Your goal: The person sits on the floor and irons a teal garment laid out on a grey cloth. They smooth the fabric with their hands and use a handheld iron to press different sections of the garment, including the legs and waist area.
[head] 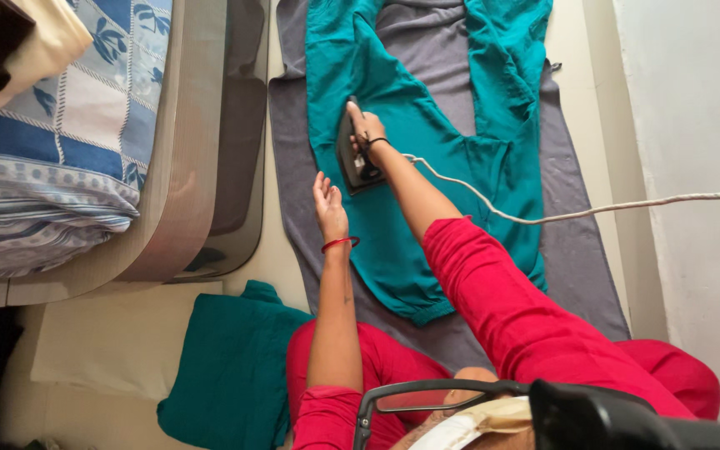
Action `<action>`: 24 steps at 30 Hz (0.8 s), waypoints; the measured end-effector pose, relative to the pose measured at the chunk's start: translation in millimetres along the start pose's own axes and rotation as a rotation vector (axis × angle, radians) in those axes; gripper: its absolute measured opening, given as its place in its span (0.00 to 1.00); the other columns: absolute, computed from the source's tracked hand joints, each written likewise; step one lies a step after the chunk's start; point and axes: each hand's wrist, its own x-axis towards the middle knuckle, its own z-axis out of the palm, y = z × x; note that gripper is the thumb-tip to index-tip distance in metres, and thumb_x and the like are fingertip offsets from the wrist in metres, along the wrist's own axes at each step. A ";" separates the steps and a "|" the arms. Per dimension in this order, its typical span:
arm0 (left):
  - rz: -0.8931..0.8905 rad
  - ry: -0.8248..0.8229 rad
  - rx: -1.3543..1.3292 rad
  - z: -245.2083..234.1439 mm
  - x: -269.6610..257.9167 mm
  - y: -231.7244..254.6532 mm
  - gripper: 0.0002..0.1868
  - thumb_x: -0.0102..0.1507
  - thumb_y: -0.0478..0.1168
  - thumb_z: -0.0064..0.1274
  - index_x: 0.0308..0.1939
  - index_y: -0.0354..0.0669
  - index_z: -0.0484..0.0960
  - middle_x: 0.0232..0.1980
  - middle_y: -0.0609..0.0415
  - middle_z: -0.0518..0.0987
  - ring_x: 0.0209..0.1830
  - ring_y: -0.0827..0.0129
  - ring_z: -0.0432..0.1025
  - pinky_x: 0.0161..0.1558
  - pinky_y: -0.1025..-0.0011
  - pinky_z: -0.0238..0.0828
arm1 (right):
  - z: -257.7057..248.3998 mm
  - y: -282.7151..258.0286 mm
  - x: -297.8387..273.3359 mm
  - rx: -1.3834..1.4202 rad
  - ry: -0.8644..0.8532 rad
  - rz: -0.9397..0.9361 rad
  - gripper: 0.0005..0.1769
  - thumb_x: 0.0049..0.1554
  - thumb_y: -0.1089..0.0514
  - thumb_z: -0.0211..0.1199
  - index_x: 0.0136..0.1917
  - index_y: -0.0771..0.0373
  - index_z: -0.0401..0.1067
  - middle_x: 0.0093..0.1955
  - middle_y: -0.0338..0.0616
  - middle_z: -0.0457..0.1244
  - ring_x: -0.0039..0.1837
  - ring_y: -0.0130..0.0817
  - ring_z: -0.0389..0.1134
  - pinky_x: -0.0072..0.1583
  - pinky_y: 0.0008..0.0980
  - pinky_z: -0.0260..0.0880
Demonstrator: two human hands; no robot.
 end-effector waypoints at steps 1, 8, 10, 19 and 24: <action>0.003 0.004 -0.010 -1.2 0.9 -1.3 0.28 0.71 0.36 0.41 0.77 0.42 0.59 0.78 0.40 0.62 0.78 0.58 0.59 0.74 0.65 0.54 | 7.6 -2.9 -4.0 -0.025 0.005 -0.018 0.37 0.57 0.26 0.56 0.42 0.65 0.72 0.32 0.43 0.65 0.29 0.30 0.66 0.30 0.36 0.69; 0.027 0.051 -0.105 -8.1 8.7 -9.0 0.28 0.71 0.36 0.42 0.76 0.42 0.61 0.76 0.41 0.64 0.77 0.60 0.59 0.74 0.67 0.52 | 48.1 -30.9 11.4 -0.068 -0.046 -0.016 0.34 0.57 0.27 0.54 0.42 0.63 0.71 0.28 0.44 0.64 0.27 0.34 0.66 0.29 0.37 0.68; 0.032 0.070 -0.121 -9.3 9.8 -6.4 0.27 0.71 0.36 0.42 0.76 0.42 0.61 0.76 0.41 0.65 0.76 0.61 0.59 0.74 0.67 0.51 | 54.5 -40.7 21.7 -0.083 -0.052 0.001 0.34 0.57 0.27 0.54 0.42 0.63 0.71 0.28 0.43 0.64 0.26 0.33 0.66 0.29 0.38 0.67; 0.058 0.142 -0.093 -6.7 12.8 0.4 0.26 0.71 0.35 0.42 0.75 0.43 0.63 0.75 0.42 0.67 0.75 0.60 0.62 0.72 0.67 0.55 | 59.1 -38.9 31.7 -0.109 -0.157 -0.123 0.37 0.58 0.26 0.52 0.41 0.65 0.73 0.29 0.44 0.64 0.26 0.36 0.66 0.29 0.37 0.67; 0.147 0.250 0.057 -6.4 4.0 16.2 0.24 0.70 0.33 0.43 0.72 0.40 0.67 0.73 0.43 0.70 0.73 0.59 0.65 0.70 0.66 0.60 | 40.5 -9.0 -20.2 -0.247 -0.301 -0.132 0.37 0.61 0.27 0.50 0.39 0.65 0.72 0.28 0.45 0.64 0.26 0.36 0.66 0.30 0.37 0.66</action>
